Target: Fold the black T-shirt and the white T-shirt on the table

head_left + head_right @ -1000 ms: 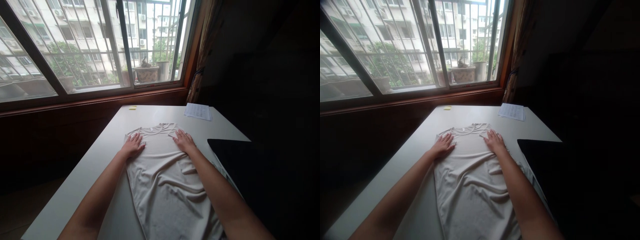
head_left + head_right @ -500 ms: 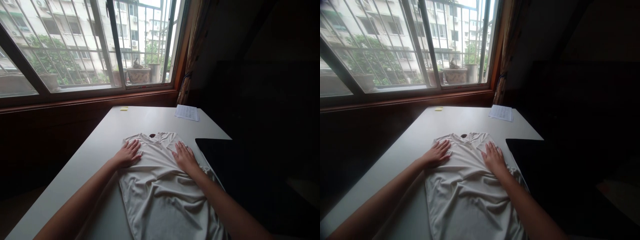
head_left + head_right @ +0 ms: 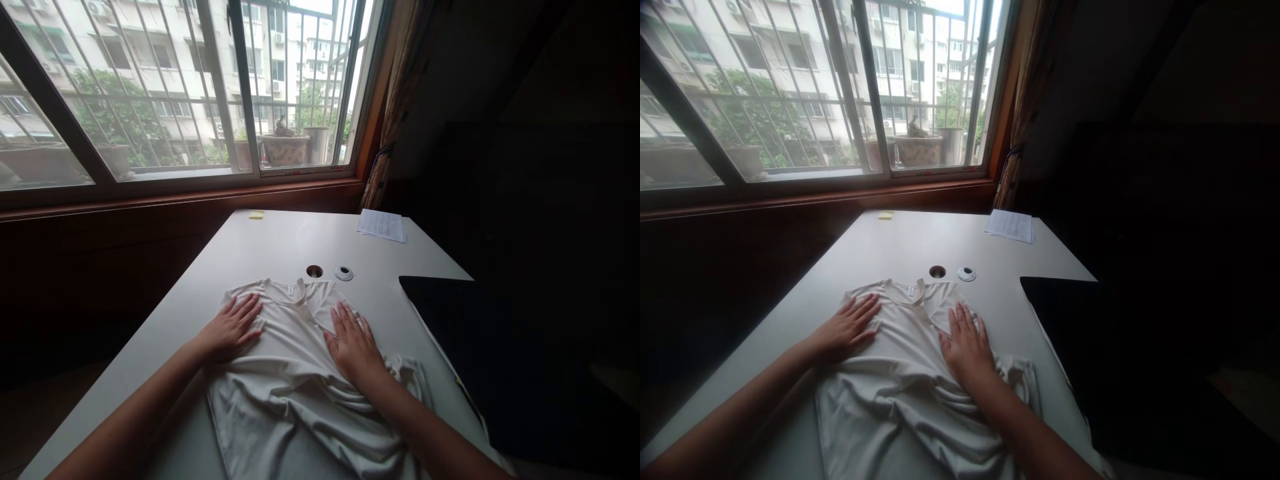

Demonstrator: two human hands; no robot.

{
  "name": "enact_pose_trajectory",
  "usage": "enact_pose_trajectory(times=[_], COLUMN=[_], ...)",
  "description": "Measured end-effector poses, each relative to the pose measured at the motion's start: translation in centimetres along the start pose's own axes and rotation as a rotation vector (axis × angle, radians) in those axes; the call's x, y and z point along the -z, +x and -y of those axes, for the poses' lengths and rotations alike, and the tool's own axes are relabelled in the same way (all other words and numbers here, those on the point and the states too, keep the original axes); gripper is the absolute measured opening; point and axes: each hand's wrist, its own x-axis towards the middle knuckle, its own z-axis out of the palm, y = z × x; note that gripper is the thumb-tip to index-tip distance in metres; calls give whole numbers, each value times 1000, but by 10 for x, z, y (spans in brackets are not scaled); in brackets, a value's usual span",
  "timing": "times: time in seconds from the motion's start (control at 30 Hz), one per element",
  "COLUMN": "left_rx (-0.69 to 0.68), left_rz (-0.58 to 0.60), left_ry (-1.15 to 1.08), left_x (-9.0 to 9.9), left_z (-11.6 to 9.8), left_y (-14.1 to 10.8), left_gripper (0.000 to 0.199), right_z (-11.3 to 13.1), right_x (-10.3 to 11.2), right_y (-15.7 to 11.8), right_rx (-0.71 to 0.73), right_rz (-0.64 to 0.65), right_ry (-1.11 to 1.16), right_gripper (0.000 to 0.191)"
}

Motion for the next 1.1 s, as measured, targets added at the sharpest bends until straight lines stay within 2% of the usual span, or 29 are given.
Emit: enact_pose_trajectory(times=[0.17, 0.33, 0.57, 0.83, 0.9, 0.97, 1.1], left_rx=[2, -33, -30, 5, 37, 85, 200], left_rz=[11, 68, 133, 173, 130, 37, -193], left_ry=[-1, 5, 0, 50, 89, 137, 164], left_x=[2, 6, 6, 14, 16, 17, 13], left_z=[14, 36, 68, 76, 74, 67, 37], left_y=[-2, 15, 63, 120, 127, 131, 122], left_gripper=[72, 72, 77, 75, 72, 70, 67], right_z=[2, -21, -69, -100, -106, -112, -125], right_x=[13, 21, -2, -12, -12, -12, -13], right_y=[18, 63, 110, 155, 166, 175, 186], right_rx=[50, 61, -27, -129, -150, -162, -172], right_rz=[100, 155, 267, 382, 401, 408, 383], right_ry=[-3, -14, 39, 137, 166, 205, 330], right_gripper=[65, 63, 64, 71, 70, 68, 64])
